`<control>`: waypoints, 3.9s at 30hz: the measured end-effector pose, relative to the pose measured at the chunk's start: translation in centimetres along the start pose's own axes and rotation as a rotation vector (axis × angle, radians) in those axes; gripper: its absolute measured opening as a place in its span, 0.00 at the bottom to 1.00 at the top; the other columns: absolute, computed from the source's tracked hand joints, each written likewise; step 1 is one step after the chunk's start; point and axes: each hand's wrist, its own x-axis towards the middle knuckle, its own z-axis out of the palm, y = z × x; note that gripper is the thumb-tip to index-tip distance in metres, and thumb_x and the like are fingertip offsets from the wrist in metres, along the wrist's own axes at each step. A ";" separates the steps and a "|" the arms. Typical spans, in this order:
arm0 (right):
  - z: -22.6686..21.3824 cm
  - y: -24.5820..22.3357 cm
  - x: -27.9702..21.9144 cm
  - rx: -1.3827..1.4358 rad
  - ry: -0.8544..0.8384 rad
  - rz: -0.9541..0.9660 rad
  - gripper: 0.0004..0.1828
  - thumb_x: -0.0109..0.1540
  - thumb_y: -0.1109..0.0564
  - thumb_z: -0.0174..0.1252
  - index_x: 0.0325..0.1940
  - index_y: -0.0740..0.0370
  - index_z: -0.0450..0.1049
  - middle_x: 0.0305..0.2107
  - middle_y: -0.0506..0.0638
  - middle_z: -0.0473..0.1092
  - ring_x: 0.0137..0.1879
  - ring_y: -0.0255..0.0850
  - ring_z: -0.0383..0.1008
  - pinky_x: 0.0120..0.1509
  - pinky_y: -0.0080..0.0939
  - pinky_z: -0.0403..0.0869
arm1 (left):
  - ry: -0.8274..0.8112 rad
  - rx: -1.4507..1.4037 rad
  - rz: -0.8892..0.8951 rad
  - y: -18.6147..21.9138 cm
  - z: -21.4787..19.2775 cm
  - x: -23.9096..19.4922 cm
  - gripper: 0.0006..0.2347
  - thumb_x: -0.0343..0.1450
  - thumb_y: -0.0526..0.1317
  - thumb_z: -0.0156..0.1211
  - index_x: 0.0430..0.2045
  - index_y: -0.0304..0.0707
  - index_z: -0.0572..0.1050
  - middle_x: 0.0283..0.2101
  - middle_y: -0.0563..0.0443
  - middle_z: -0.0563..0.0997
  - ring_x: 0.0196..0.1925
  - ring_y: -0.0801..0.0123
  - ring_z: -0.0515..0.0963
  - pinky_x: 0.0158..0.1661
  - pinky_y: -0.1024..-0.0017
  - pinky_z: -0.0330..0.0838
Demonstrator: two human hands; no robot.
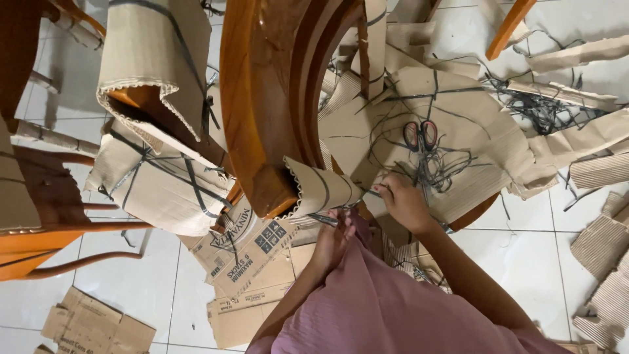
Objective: The person wraps a dark cord around the armrest of a wooden chair, securing it with multiple knots. They then use scissors to cut the cord and discard the excess. The task is performed in a cluttered room with cardboard and other materials on the floor.
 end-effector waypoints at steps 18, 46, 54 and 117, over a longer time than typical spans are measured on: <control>2.1 8.1 1.6 -0.122 0.461 0.073 0.27 0.64 0.42 0.65 0.63 0.55 0.73 0.68 0.61 0.58 0.75 0.60 0.53 0.76 0.68 0.45 | -0.451 1.335 0.932 -3.2 10.4 3.4 0.10 0.72 0.32 0.54 0.47 0.40 0.68 0.58 0.41 0.73 0.61 0.47 0.74 0.58 0.56 0.69; 2.0 7.0 -8.0 0.744 0.395 -0.332 0.10 0.58 0.63 0.56 0.38 0.63 0.82 0.30 0.54 0.78 0.37 0.48 0.79 0.46 0.49 0.77 | -1.011 0.868 0.637 1.9 17.3 -8.8 0.16 0.77 0.36 0.53 0.61 0.35 0.71 0.59 0.39 0.77 0.64 0.55 0.73 0.65 0.55 0.62; -6.0 0.5 -7.6 0.772 0.212 -0.204 0.08 0.56 0.60 0.69 0.31 0.65 0.76 0.26 0.56 0.75 0.32 0.46 0.74 0.41 0.48 0.74 | -0.929 1.112 0.797 7.1 19.2 -13.3 0.17 0.76 0.36 0.56 0.61 0.36 0.72 0.59 0.41 0.79 0.60 0.54 0.78 0.57 0.59 0.73; 8.3 25.3 -20.3 1.743 0.230 0.567 0.13 0.49 0.61 0.59 0.37 0.65 0.70 0.14 0.51 0.58 0.11 0.44 0.56 0.11 0.43 0.53 | -1.040 1.693 1.362 -2.7 17.2 0.5 0.22 0.77 0.31 0.53 0.67 0.42 0.61 0.61 0.43 0.66 0.67 0.50 0.64 0.68 0.33 0.42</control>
